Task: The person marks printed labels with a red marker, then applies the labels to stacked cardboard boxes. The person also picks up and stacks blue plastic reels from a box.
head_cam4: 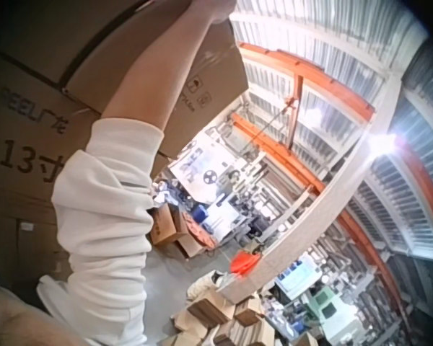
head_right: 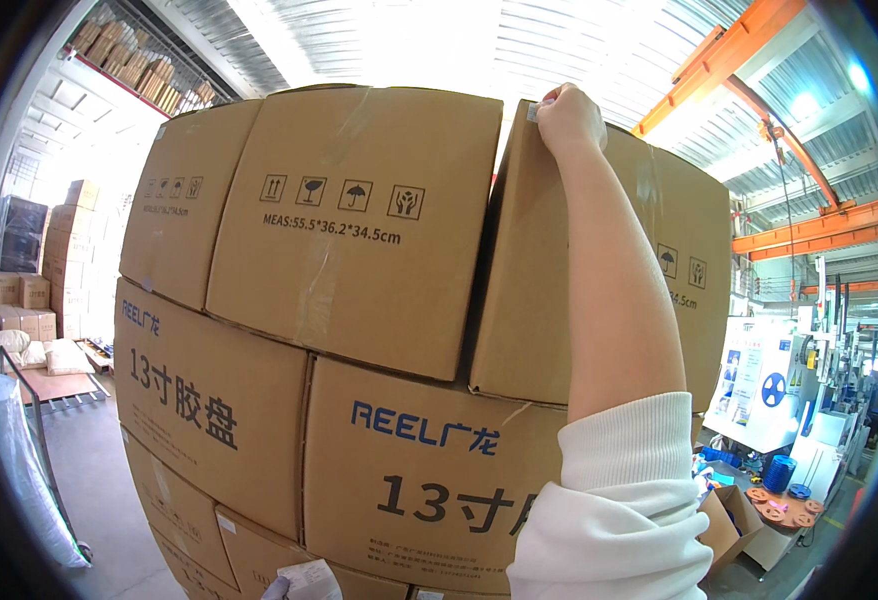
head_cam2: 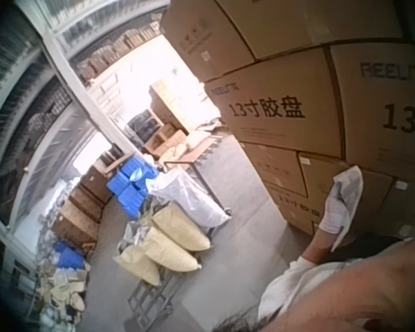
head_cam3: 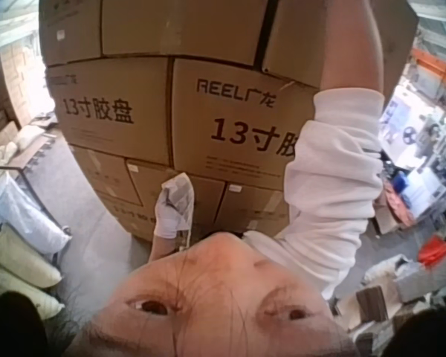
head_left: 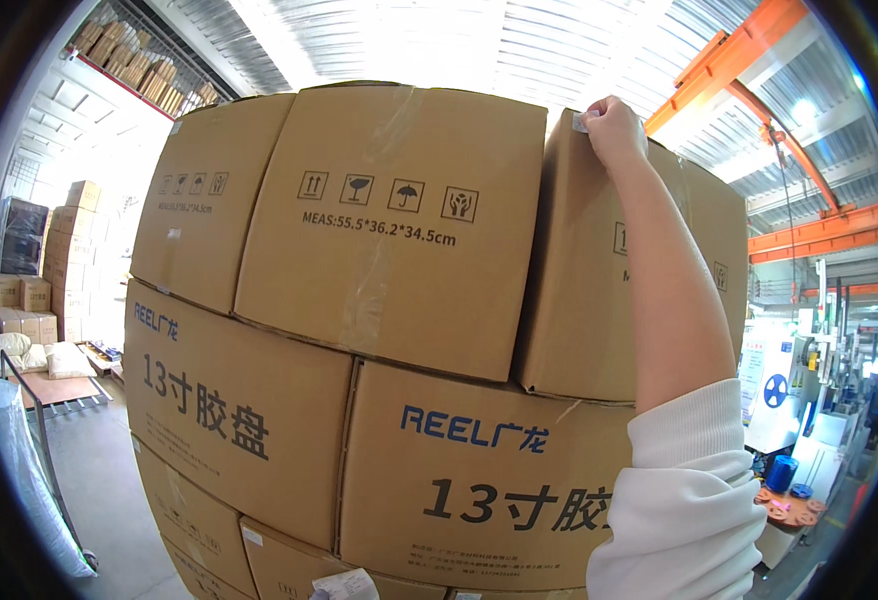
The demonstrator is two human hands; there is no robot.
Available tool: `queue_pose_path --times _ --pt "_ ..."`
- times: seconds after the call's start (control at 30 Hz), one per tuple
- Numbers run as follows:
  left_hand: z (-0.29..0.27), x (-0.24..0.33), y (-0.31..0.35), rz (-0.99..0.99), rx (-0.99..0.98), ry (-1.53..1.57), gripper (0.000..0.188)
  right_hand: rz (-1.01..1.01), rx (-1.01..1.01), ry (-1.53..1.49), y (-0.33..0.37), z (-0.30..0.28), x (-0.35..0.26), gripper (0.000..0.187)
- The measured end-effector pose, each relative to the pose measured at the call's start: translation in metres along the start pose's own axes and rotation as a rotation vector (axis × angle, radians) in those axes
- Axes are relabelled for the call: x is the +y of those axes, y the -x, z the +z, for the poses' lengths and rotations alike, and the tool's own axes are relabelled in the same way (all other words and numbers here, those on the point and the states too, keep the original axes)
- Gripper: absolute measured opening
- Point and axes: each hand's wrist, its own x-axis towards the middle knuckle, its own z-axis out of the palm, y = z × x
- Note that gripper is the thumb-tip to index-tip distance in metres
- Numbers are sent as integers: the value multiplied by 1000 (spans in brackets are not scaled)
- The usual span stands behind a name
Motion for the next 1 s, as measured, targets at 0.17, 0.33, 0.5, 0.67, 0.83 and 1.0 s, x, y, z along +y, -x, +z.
queue_pose_path --times 0.17,0.33,0.5,0.67,0.83,1.0 --pt "-12 5 0 -3 -21 -30 48 -24 64 78 4 6 -3 39" --pt "-7 4 15 12 -67 -48 50 44 281 -68 19 -5 10 71" --pt "0 14 40 -70 -212 367 53 -381 447 -90 84 -29 29 72" --pt "-7 6 33 84 -164 83 53 -613 239 499 176 1 48 67" --pt "-14 2 39 -255 -222 460 52 -617 59 395 171 9 51 64" --pt "-31 14 59 -314 -194 522 56 -603 211 154 206 -32 27 69"
